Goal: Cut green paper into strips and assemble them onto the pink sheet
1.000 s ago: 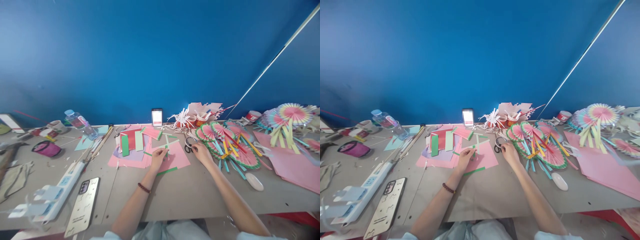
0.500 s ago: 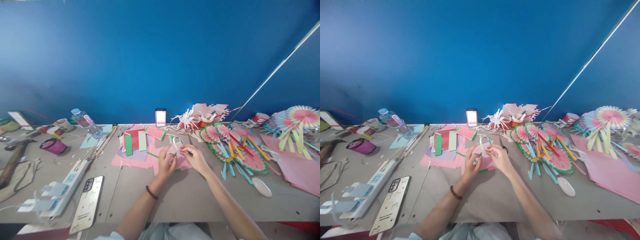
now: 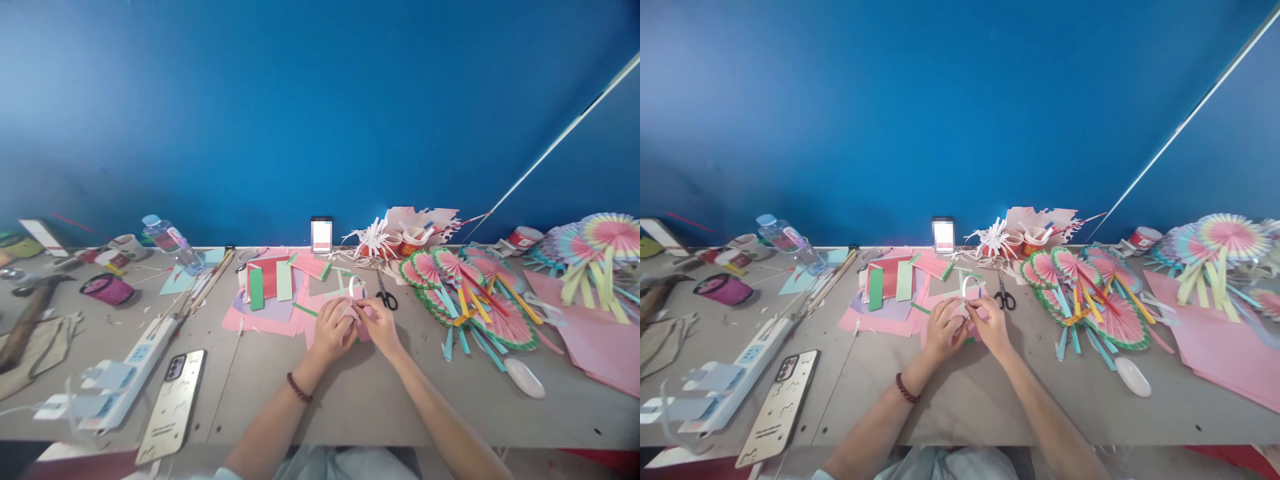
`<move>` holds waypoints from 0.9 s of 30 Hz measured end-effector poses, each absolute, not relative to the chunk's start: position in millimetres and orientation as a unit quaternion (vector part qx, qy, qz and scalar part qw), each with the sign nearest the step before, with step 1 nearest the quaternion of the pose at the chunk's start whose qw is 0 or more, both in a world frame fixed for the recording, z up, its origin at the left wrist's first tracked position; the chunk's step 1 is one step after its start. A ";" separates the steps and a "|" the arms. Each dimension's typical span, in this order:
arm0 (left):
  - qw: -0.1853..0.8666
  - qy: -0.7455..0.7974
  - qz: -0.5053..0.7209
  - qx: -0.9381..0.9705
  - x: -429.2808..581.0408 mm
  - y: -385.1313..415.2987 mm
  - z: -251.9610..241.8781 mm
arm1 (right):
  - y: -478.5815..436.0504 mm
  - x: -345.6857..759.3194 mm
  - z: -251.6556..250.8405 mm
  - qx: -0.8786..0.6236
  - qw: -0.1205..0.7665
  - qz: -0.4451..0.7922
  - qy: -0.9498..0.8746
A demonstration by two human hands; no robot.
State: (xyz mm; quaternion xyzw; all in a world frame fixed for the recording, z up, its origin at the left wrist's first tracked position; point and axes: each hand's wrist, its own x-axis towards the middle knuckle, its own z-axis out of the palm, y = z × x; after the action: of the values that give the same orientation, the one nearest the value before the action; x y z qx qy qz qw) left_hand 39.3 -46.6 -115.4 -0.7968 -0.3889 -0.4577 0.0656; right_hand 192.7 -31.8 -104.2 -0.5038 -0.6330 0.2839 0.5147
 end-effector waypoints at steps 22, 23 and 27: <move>-0.060 -0.377 -0.523 -0.762 42.0 -50.6 -108.0 | -31.5 195.4 -112.5 -0.517 0.487 0.240 -0.662; -0.070 -0.375 -0.533 -0.756 42.3 -51.1 -107.7 | -31.6 195.5 -112.2 -0.521 0.485 0.241 -0.660; -0.124 -0.336 -0.575 -0.736 43.5 -51.3 -107.6 | -31.5 196.3 -111.3 -0.521 0.482 0.272 -0.650</move>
State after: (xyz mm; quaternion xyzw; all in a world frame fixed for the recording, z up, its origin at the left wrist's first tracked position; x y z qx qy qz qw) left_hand 43.5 -51.3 -107.6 -0.7356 -0.3361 -0.5750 -0.1237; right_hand 196.3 -31.5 -111.3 -0.5208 -0.6495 0.2723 0.4824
